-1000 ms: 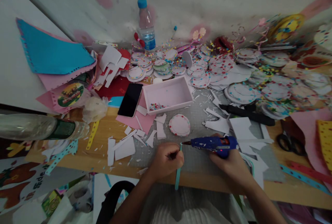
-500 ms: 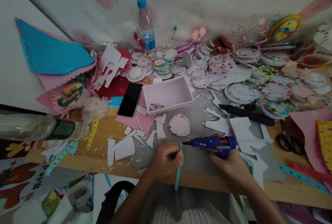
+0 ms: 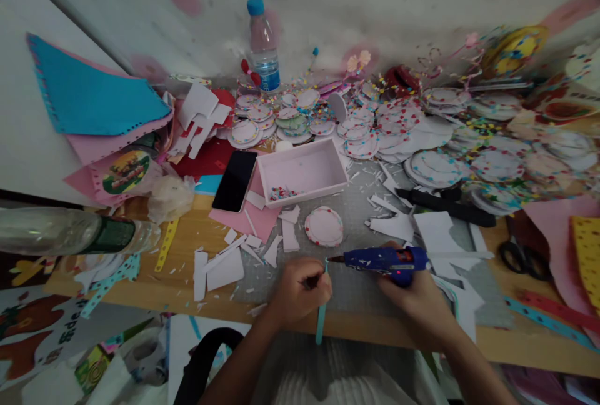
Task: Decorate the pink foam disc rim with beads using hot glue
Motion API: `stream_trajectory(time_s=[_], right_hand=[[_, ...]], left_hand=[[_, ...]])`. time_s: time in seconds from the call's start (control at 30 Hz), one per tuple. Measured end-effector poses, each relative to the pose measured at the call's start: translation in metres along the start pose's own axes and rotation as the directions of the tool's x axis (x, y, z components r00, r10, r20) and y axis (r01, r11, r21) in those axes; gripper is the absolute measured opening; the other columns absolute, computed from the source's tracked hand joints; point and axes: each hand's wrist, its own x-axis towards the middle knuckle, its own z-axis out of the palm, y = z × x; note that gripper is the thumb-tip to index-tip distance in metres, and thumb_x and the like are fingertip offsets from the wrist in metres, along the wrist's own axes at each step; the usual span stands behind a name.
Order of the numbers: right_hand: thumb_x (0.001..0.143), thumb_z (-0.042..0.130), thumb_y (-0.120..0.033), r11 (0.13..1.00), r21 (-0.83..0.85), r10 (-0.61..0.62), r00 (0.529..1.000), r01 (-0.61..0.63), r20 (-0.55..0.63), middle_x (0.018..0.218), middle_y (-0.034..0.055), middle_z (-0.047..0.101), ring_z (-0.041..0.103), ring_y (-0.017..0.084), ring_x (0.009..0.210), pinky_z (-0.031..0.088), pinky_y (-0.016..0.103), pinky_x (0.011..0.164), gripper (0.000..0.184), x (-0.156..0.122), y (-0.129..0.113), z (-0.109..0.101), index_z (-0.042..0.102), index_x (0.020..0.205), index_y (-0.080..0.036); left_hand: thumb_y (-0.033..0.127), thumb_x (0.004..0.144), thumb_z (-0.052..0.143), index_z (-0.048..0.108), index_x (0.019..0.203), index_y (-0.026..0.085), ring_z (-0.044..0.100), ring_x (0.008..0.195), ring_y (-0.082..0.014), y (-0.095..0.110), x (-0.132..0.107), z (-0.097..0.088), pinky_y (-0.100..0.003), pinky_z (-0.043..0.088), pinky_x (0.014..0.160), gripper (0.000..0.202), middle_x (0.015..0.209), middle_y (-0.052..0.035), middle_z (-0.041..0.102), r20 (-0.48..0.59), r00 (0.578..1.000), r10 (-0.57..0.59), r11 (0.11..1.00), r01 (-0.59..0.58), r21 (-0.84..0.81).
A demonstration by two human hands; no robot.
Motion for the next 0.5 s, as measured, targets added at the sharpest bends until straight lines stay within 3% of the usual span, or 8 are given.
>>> stream_trajectory(time_s=[0.13, 0.27, 0.37, 0.5], right_hand=[[0.071, 0.050, -0.025, 0.999, -0.022, -0.049, 0.998, 0.050, 0.029, 0.065, -0.0016, 0.059, 0.055, 0.018, 0.061, 0.046, 0.028, 0.061, 0.012, 0.000, 0.001, 0.001, 0.054, 0.082, -0.021], [0.074, 0.056, -0.030, 0.999, -0.023, -0.031, 0.999, 0.031, 0.011, 0.064, -0.0028, 0.058, 0.055, 0.017, 0.057, 0.045, 0.027, 0.057, 0.015, -0.004, 0.004, -0.005, 0.050, 0.086, -0.022], [0.074, 0.060, -0.039, 0.998, -0.058, 0.005, 0.987, -0.014, -0.158, 0.071, -0.0010, 0.060, 0.058, 0.020, 0.062, 0.047, 0.031, 0.060, 0.027, -0.013, 0.017, -0.020, 0.050, 0.094, -0.024], [0.077, 0.057, -0.044, 0.985, -0.167, -0.039, 0.914, -0.031, -0.404, 0.088, 0.0084, 0.061, 0.061, 0.024, 0.074, 0.048, 0.036, 0.065, 0.030, -0.029, 0.042, -0.049, 0.049, 0.101, -0.027]], left_hand=[[0.010, 0.073, 0.045, 0.047, 0.051, 0.017, 0.048, 0.053, -0.0103, 0.002, 0.001, -0.001, -0.021, 0.035, 0.054, 0.023, 0.052, 0.0009, 0.052, 0.003, 1.000, 0.005, 1.000, -0.004, -0.022], [0.010, 0.073, 0.044, 0.046, 0.050, 0.017, 0.048, 0.052, -0.0103, 0.004, 0.002, -0.001, -0.022, 0.035, 0.053, 0.024, 0.052, 0.0007, 0.052, -0.001, 1.000, 0.006, 1.000, -0.006, -0.022], [0.011, 0.074, 0.045, 0.045, 0.050, 0.018, 0.048, 0.053, -0.0103, 0.005, 0.002, -0.002, -0.021, 0.035, 0.054, 0.024, 0.052, 0.0007, 0.053, 0.001, 1.000, 0.010, 1.000, -0.010, -0.022], [0.012, 0.074, 0.046, 0.046, 0.051, 0.017, 0.048, 0.054, -0.0102, 0.005, 0.001, -0.002, -0.021, 0.035, 0.055, 0.023, 0.053, 0.0011, 0.052, 0.009, 1.000, -0.008, 1.000, 0.009, -0.029]])
